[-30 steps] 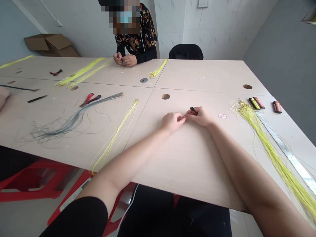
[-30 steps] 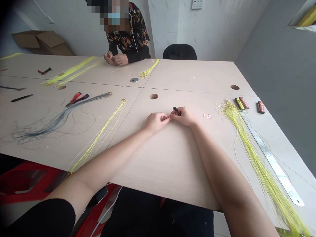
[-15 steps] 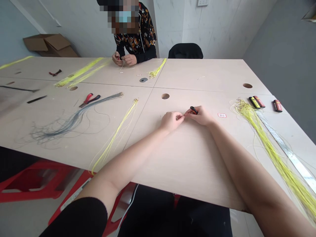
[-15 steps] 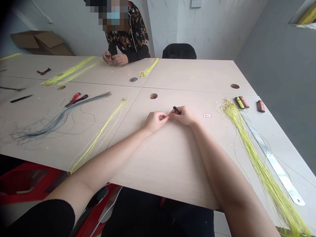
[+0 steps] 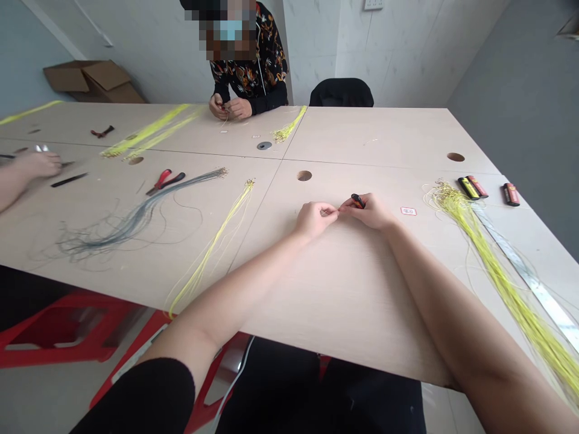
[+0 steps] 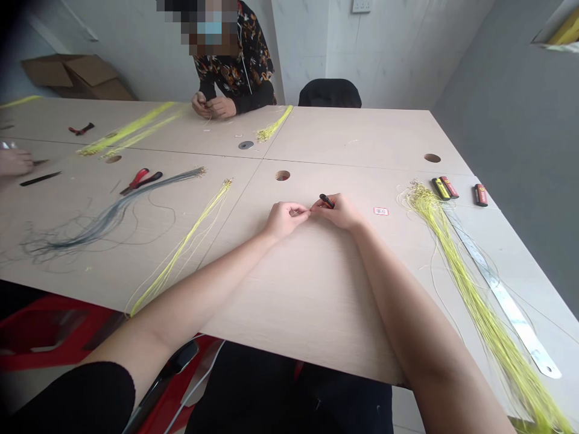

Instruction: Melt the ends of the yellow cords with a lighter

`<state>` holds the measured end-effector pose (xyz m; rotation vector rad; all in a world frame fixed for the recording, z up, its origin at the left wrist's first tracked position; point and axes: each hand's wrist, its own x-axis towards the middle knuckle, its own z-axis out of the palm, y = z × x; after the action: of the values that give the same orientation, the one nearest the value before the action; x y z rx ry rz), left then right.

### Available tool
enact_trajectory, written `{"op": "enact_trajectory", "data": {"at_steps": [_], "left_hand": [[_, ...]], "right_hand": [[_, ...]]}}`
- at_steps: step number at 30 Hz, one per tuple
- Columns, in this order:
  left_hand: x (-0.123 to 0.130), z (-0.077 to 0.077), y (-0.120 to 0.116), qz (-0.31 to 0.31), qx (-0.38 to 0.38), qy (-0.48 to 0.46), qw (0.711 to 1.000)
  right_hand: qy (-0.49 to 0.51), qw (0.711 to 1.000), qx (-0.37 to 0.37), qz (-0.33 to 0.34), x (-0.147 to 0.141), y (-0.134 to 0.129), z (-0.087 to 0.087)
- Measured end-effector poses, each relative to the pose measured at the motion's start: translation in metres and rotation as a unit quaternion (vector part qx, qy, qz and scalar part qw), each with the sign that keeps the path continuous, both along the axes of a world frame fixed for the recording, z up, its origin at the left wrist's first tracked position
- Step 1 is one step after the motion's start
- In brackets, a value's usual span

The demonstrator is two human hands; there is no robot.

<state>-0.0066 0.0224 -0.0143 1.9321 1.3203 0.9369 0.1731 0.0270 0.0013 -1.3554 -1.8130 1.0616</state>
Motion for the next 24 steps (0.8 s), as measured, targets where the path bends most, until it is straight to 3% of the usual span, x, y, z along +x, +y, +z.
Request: {"op": "enact_trajectory", "data": {"at_steps": [12,24], "left_hand": [[0.0008,0.0019,-0.0013,0.010,0.001,0.011,1.000],[0.0027,0.0028,-0.0029,-0.002,0.027,0.085,0.996]], "right_hand": [[0.002,1.000,0.010,0.011,-0.0008,-0.0020,-0.0003],[0.005,1.000,0.000,0.009,-0.0018,-0.0039,0.0032]]}}
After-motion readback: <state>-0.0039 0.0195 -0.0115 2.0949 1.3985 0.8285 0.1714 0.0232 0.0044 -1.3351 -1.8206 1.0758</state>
